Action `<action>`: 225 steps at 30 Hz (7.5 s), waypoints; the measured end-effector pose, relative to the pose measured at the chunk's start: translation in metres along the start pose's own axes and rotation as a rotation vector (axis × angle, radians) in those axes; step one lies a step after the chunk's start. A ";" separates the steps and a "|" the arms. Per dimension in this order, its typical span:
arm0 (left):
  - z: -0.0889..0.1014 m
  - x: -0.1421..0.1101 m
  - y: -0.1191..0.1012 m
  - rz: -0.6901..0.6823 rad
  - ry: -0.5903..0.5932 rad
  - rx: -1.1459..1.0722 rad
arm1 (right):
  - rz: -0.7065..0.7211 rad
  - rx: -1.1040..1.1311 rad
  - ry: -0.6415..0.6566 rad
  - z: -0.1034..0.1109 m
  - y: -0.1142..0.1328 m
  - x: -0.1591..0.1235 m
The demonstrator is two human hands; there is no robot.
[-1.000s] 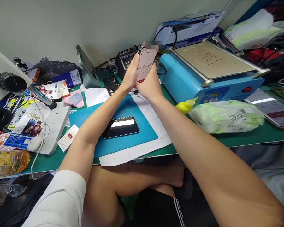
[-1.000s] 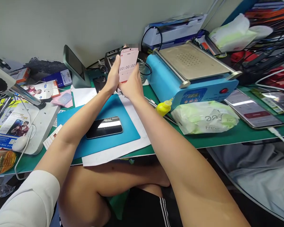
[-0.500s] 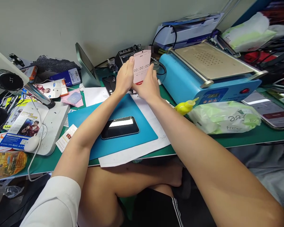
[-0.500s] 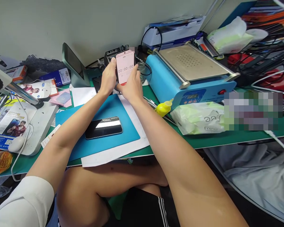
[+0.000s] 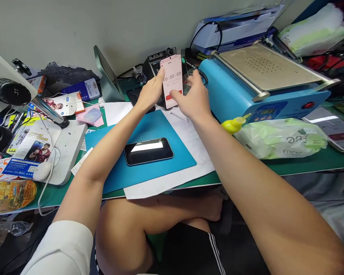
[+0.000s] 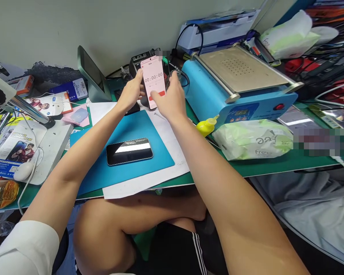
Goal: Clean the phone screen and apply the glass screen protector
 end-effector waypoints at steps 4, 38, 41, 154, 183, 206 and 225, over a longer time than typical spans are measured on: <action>0.012 -0.010 -0.008 -0.072 0.074 -0.018 | 0.032 -0.039 -0.039 0.013 -0.008 -0.023; 0.063 -0.217 -0.005 -0.450 0.485 0.571 | 0.163 0.007 -0.038 0.036 0.014 -0.099; 0.063 -0.219 -0.002 -0.429 0.501 0.605 | 0.300 0.001 0.170 0.036 0.031 -0.139; 0.057 -0.225 -0.003 -0.507 0.497 0.647 | 0.421 -0.648 0.540 0.001 0.023 -0.230; 0.057 -0.221 -0.001 -0.429 0.498 0.551 | 0.376 -0.660 0.571 0.007 0.021 -0.234; 0.095 -0.214 -0.006 -0.304 0.005 0.339 | 0.654 -0.389 0.665 -0.038 0.084 -0.271; 0.090 -0.212 0.008 -0.225 0.086 0.385 | 0.507 -0.402 0.690 -0.039 0.064 -0.238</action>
Point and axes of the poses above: each hand's wrist, its own x-axis towards the middle knuckle, its own z-axis out of the back of the hand, y = z × x, the point moved 8 cm from there along x, towards the middle knuckle, and after that the axes turned 12 degrees about -z, right-handed, at the moved point
